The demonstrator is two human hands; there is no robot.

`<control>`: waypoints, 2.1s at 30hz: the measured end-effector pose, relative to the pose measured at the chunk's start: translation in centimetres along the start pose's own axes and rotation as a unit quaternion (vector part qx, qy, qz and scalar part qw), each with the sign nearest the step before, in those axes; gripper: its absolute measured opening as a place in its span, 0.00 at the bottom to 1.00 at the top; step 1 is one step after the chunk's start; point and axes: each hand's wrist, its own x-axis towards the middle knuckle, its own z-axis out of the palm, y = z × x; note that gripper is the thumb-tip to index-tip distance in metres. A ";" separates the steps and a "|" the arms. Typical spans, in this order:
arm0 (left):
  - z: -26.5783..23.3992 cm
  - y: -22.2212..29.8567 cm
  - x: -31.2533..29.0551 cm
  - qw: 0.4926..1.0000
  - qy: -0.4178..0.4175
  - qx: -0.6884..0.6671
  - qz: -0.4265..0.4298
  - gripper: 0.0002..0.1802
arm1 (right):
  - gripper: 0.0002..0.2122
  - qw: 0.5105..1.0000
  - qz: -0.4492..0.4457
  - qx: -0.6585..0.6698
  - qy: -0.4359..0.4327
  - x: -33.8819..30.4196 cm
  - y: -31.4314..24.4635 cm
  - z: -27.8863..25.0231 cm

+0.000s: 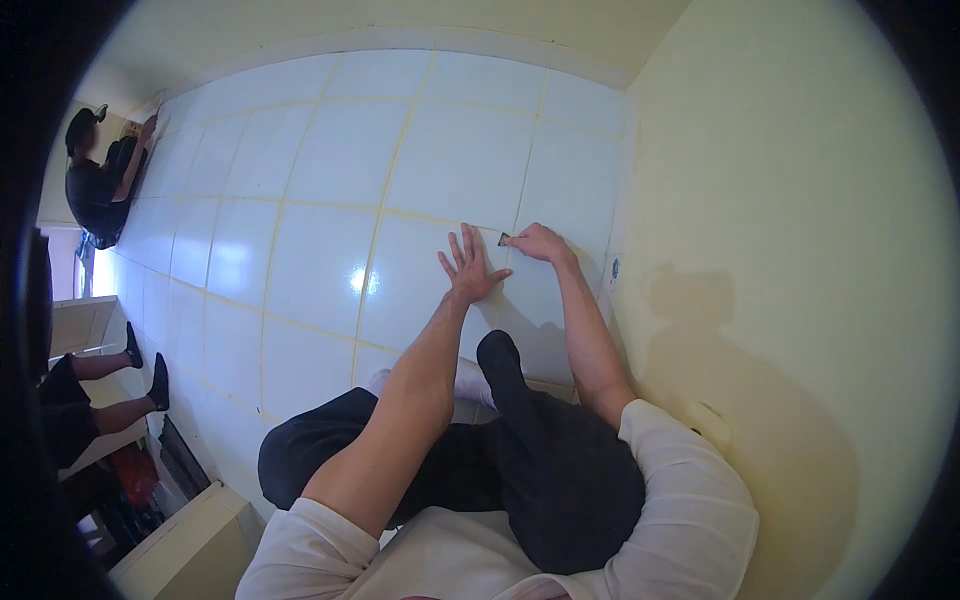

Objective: The person scrapes between the floor tiles using a small scraper blade while sweeping debris away by hand.

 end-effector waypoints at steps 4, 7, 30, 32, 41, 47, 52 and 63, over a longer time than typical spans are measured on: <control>0.2 -0.3 0.0 1.000 -0.006 0.006 -0.003 0.71 | 0.24 0.998 0.006 0.059 -0.035 0.2 0.9 0.1; 0.3 -0.5 -0.2 1.000 -0.002 0.008 -0.002 0.72 | 0.25 0.996 -0.017 0.083 -0.028 0.3 0.6 0.7; -0.1 0.0 -0.2 1.000 -0.008 0.001 -0.006 0.72 | 0.23 0.999 -0.001 -0.007 -0.033 0.3 -1.0 -0.7; 0.0 -0.2 -0.2 1.000 -0.008 0.005 -0.007 0.72 | 0.23 0.999 0.005 -0.010 -0.034 0.2 -1.6 -0.5; -0.1 0.1 -0.4 1.000 -0.005 0.000 -0.008 0.72 | 0.26 0.999 -0.016 0.021 -0.025 0.3 -1.0 0.2; -0.3 0.1 -0.7 1.000 -0.006 -0.013 -0.013 0.72 | 0.26 0.999 -0.031 0.040 -0.008 -0.3 0.3 -1.7; -0.3 0.6 -0.4 1.000 -0.011 0.003 -0.010 0.72 | 0.21 0.991 -0.039 -0.033 0.120 -0.8 0.2 -2.0; -0.3 0.6 -0.6 1.000 -0.010 -0.007 -0.013 0.72 | 0.20 0.981 0.008 -0.104 0.164 -2.0 -1.0 -0.9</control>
